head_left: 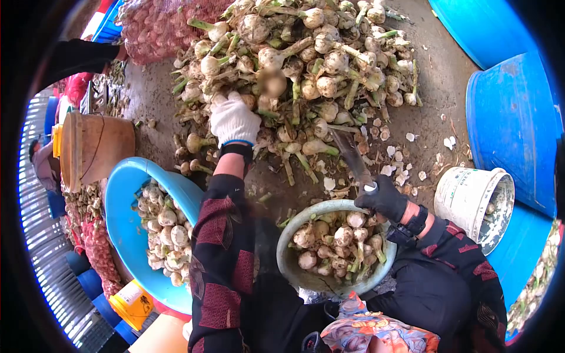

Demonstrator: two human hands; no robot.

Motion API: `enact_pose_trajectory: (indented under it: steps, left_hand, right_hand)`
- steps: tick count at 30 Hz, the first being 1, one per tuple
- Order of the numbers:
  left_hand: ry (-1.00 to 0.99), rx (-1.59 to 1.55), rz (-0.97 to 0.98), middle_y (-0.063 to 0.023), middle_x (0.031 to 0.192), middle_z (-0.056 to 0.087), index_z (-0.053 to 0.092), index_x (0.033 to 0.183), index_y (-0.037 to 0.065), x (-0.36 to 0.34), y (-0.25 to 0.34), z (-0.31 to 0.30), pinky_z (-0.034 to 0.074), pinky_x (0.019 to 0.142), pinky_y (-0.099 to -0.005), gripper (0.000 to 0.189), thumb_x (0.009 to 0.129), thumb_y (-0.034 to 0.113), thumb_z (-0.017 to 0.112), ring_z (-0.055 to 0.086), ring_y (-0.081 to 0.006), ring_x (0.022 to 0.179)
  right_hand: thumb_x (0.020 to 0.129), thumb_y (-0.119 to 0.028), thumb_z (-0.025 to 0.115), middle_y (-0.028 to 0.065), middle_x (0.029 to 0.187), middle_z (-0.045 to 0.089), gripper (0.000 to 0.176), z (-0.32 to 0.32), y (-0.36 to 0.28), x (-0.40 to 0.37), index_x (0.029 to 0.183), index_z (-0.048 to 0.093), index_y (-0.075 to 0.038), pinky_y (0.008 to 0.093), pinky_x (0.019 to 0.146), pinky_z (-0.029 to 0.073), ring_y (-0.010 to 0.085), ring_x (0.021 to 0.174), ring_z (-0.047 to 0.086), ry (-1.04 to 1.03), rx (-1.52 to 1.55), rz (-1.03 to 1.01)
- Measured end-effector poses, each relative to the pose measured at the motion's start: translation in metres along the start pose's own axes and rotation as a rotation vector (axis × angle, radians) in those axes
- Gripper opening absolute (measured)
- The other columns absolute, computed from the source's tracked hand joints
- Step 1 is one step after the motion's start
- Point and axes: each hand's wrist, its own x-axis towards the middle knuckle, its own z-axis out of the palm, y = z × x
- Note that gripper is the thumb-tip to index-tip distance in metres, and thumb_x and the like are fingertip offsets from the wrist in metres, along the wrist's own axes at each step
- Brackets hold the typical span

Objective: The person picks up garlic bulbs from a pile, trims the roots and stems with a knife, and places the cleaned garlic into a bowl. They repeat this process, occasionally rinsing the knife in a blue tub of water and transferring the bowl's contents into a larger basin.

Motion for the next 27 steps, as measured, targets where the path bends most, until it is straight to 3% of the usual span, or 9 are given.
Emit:
enact_pose_trajectory:
  steps: [5,9,11,13,15,17,19,21,27]
  left_hand:
    - [0.261,-0.461,0.023,-0.0186,0.106,0.054,0.060,0.108,0.008,-0.043,-0.018,-0.002,0.051,0.076,-0.0363,0.043,0.066,0.006,0.072,0.059,-0.0321,0.093]
    - [-0.443,-1.941,-0.308,-0.0148,0.105,0.059,0.048,0.124,0.002,-0.091,-0.018,-0.028,0.057,0.066,-0.0300,0.067,0.061,-0.017,0.061,0.064,-0.0246,0.085]
    - [-0.569,-1.916,-0.456,-0.0179,0.106,0.059,0.037,0.131,-0.003,-0.111,0.000,-0.062,0.058,0.068,-0.0328,0.080,0.057,-0.021,0.059,0.064,-0.0271,0.088]
    - [-0.636,-2.100,-0.311,-0.0181,0.109,0.059,0.038,0.130,-0.001,-0.130,-0.002,-0.058,0.057,0.073,-0.0389,0.074,0.062,-0.017,0.063,0.063,-0.0286,0.090]
    - [-0.756,-1.953,-0.466,-0.0176,0.109,0.059,0.042,0.126,0.002,-0.136,0.005,-0.071,0.054,0.079,-0.0418,0.064,0.068,-0.009,0.067,0.062,-0.0278,0.089]
    - [-1.066,-2.312,-0.749,-0.0150,0.110,0.059,0.044,0.123,0.006,-0.140,0.005,-0.094,0.052,0.085,-0.0373,0.042,0.085,0.011,0.060,0.062,-0.0221,0.092]
    - [-0.767,-1.934,-0.184,-0.0136,0.108,0.059,0.042,0.125,0.008,-0.160,0.010,-0.073,0.054,0.082,-0.0376,0.040,0.088,0.017,0.056,0.062,-0.0217,0.093]
    - [-0.873,-2.140,-0.369,-0.0127,0.109,0.059,0.041,0.125,-0.003,-0.163,0.016,-0.074,0.052,0.086,-0.0341,0.049,0.087,0.023,0.058,0.062,-0.0211,0.096]
    - [-0.878,-1.983,0.095,-0.0154,0.123,0.050,0.036,0.131,0.001,-0.192,0.004,-0.041,0.049,0.090,-0.0367,0.045,0.091,0.016,0.049,0.054,-0.0250,0.110]
  right_hand:
    - [0.067,-0.026,0.075,0.0040,0.063,0.057,0.028,-0.010,0.006,-0.001,0.078,0.061,-0.004,0.0307,0.057,0.044,0.0126,0.057,0.053,0.012,-0.114,-0.151]
    - [0.067,-0.026,0.075,0.0090,0.066,0.058,0.029,-0.004,-0.012,-0.003,0.082,0.061,-0.006,0.0338,0.057,0.045,0.0200,0.057,0.056,0.039,-0.300,-0.392]
    - [0.066,-0.026,0.075,0.0134,0.071,0.059,0.030,0.003,-0.035,-0.009,0.085,0.060,-0.008,0.0375,0.058,0.047,0.0294,0.061,0.059,0.117,-0.428,-0.613]
    - [0.066,-0.025,0.074,0.0134,0.075,0.060,0.029,0.007,-0.049,-0.013,0.086,0.060,-0.008,0.0396,0.058,0.048,0.0333,0.064,0.060,0.114,-0.496,-0.617]
    - [0.066,-0.022,0.073,0.0111,0.071,0.058,0.026,0.010,-0.054,-0.014,0.083,0.059,-0.008,0.0383,0.056,0.048,0.0318,0.064,0.061,0.123,-0.558,-0.823]
    - [0.063,-0.020,0.073,0.0096,0.071,0.059,0.026,0.013,-0.064,-0.018,0.082,0.059,-0.010,0.0375,0.055,0.049,0.0307,0.064,0.061,0.124,-0.623,-0.866]
    - [0.063,-0.022,0.076,0.0099,0.066,0.056,0.026,0.017,-0.067,-0.019,0.076,0.059,-0.009,0.0377,0.050,0.044,0.0310,0.056,0.058,0.112,-0.570,-0.978]
    - [0.063,-0.020,0.075,0.0095,0.064,0.054,0.023,0.019,-0.068,-0.020,0.074,0.058,-0.009,0.0380,0.048,0.043,0.0310,0.055,0.057,0.118,-0.603,-0.996]
    - [0.060,-0.020,0.071,0.0087,0.062,0.053,0.020,0.016,-0.065,-0.021,0.072,0.057,-0.010,0.0391,0.047,0.042,0.0306,0.054,0.057,0.088,-0.736,-0.957]
